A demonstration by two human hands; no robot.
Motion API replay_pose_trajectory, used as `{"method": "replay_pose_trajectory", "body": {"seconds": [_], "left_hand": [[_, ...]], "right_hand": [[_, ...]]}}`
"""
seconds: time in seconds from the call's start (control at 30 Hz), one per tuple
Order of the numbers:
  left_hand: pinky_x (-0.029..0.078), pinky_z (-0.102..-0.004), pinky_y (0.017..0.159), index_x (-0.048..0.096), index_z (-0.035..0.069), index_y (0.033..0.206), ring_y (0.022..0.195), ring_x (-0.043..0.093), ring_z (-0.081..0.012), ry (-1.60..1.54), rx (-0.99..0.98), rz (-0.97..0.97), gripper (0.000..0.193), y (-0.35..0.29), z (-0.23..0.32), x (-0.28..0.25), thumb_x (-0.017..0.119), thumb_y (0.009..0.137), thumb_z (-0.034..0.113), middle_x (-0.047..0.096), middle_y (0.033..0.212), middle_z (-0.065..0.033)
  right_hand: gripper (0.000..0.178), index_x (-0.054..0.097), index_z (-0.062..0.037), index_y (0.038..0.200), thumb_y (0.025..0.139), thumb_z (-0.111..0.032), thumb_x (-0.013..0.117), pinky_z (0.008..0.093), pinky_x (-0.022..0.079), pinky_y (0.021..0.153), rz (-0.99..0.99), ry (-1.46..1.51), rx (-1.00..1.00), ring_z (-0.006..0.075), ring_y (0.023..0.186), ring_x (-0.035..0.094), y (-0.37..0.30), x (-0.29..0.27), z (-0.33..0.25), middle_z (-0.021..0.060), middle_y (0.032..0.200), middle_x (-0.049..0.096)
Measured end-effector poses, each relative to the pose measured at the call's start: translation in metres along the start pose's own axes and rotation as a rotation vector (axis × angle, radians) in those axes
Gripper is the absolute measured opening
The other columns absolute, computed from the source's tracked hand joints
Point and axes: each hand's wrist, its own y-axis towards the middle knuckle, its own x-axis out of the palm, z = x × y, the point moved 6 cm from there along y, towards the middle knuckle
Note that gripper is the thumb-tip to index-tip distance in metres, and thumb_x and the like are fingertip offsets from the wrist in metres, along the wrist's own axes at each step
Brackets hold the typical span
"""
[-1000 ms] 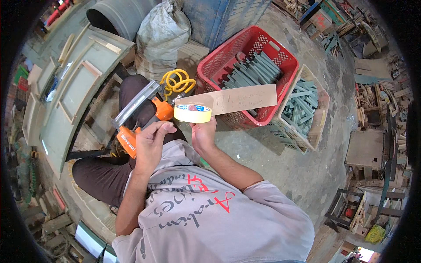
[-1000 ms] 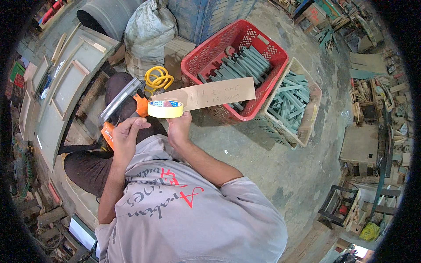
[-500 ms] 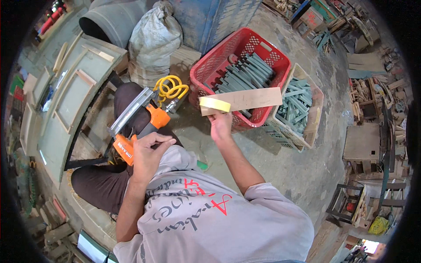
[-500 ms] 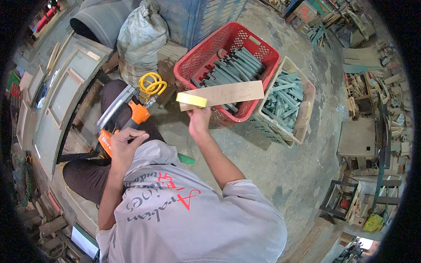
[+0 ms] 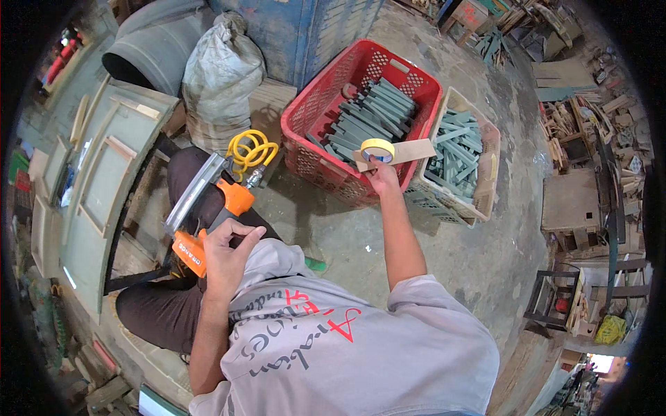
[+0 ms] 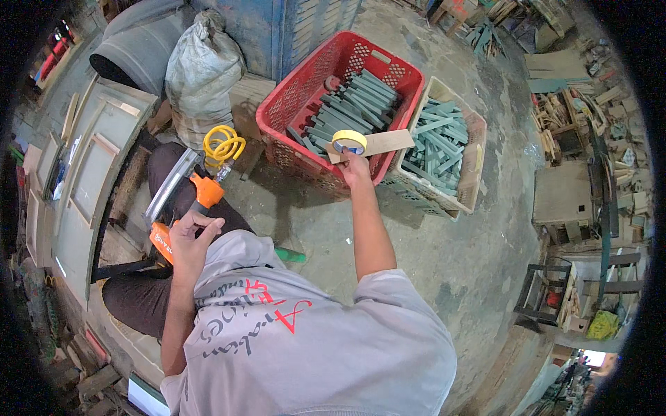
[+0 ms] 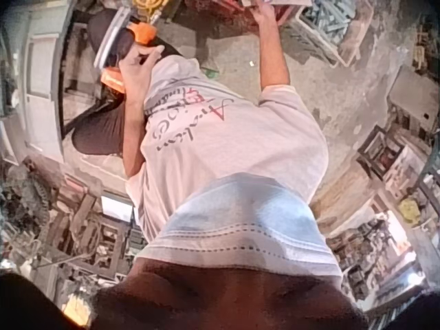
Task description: Assembling and securing a rectangular wooden frame using a pneumatic nail gun.
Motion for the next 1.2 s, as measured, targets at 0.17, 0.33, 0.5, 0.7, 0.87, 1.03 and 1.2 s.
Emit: {"method": "replay_pose_trajectory", "body": {"seconds": [0.17, 0.33, 0.5, 0.7, 0.87, 1.03, 1.2], "left_hand": [[0.044, -0.0212, 0.064, 0.060, -0.001, 0.076, 0.068, 0.055, -0.0066, 0.033, 0.035, -0.018, 0.014, 0.000, 0.002, 0.002, 0.074, 0.079, 0.001, 0.062, 0.073, -0.0026], [0.044, -0.0213, 0.065, 0.060, -0.001, 0.076, 0.070, 0.056, -0.0067, -0.002, 0.013, -0.014, 0.013, -0.001, 0.001, 0.001, 0.073, 0.080, 0.000, 0.063, 0.074, -0.0029], [0.045, -0.0216, 0.067, 0.061, -0.001, 0.077, 0.071, 0.057, -0.0069, -0.004, 0.011, -0.017, 0.013, -0.002, 0.002, 0.000, 0.073, 0.080, 0.001, 0.064, 0.075, -0.0035], [0.046, -0.0220, 0.068, 0.061, -0.002, 0.078, 0.071, 0.057, -0.0071, 0.029, 0.024, -0.025, 0.012, -0.002, 0.002, -0.001, 0.073, 0.080, 0.001, 0.064, 0.075, -0.0037], [0.046, -0.0218, 0.068, 0.061, -0.002, 0.079, 0.071, 0.057, -0.0069, 0.015, 0.036, -0.038, 0.012, -0.002, 0.006, 0.001, 0.073, 0.080, 0.001, 0.064, 0.075, -0.0036], [0.046, -0.0218, 0.069, 0.061, -0.002, 0.079, 0.072, 0.057, -0.0070, -0.005, 0.006, -0.009, 0.012, -0.003, 0.001, -0.003, 0.073, 0.081, 0.001, 0.064, 0.076, -0.0032], [0.047, -0.0222, 0.068, 0.060, 0.000, 0.080, 0.072, 0.058, -0.0076, 0.007, 0.048, -0.022, 0.011, -0.003, 0.001, -0.003, 0.071, 0.082, 0.001, 0.064, 0.078, -0.0038]], "right_hand": [[0.040, 0.051, -0.0057, 0.121, 0.084, 0.004, 0.060, 0.0416, 0.044, 0.089, 0.029, -0.082, -0.028, 0.0246, 0.107, 0.056, 0.011, -0.013, 0.000, 0.0071, 0.118, 0.058], [0.039, 0.053, -0.0064, 0.120, 0.083, 0.004, 0.060, 0.0404, 0.045, 0.089, 0.003, -0.215, -0.021, 0.0237, 0.106, 0.057, 0.006, -0.014, -0.004, 0.0066, 0.113, 0.060], [0.043, 0.051, -0.0046, 0.121, 0.080, 0.005, 0.059, 0.0417, 0.051, 0.088, -0.127, -0.298, -0.001, 0.0236, 0.105, 0.059, -0.017, -0.017, -0.020, 0.0101, 0.110, 0.060], [0.056, 0.040, -0.0048, 0.132, 0.080, 0.004, 0.060, 0.0472, 0.056, 0.079, 0.198, -0.591, -0.269, 0.0326, 0.107, 0.059, -0.060, -0.002, -0.044, 0.0169, 0.122, 0.054], [0.058, 0.046, -0.0047, 0.130, 0.077, -0.011, 0.068, 0.0424, 0.046, 0.093, 0.262, -1.050, -0.515, 0.0366, 0.108, 0.055, -0.015, -0.046, -0.043, 0.0244, 0.119, 0.050], [0.040, 0.059, -0.0030, 0.117, 0.083, -0.024, 0.064, 0.0435, 0.044, 0.091, 0.462, -1.353, -0.706, 0.0391, 0.107, 0.055, -0.037, -0.040, -0.054, 0.0234, 0.116, 0.056], [0.036, 0.061, -0.0042, 0.110, 0.081, -0.024, 0.062, 0.0431, 0.049, 0.079, 0.406, -1.279, -0.536, 0.0343, 0.088, 0.065, -0.019, -0.065, -0.072, 0.0156, 0.091, 0.068]]}}
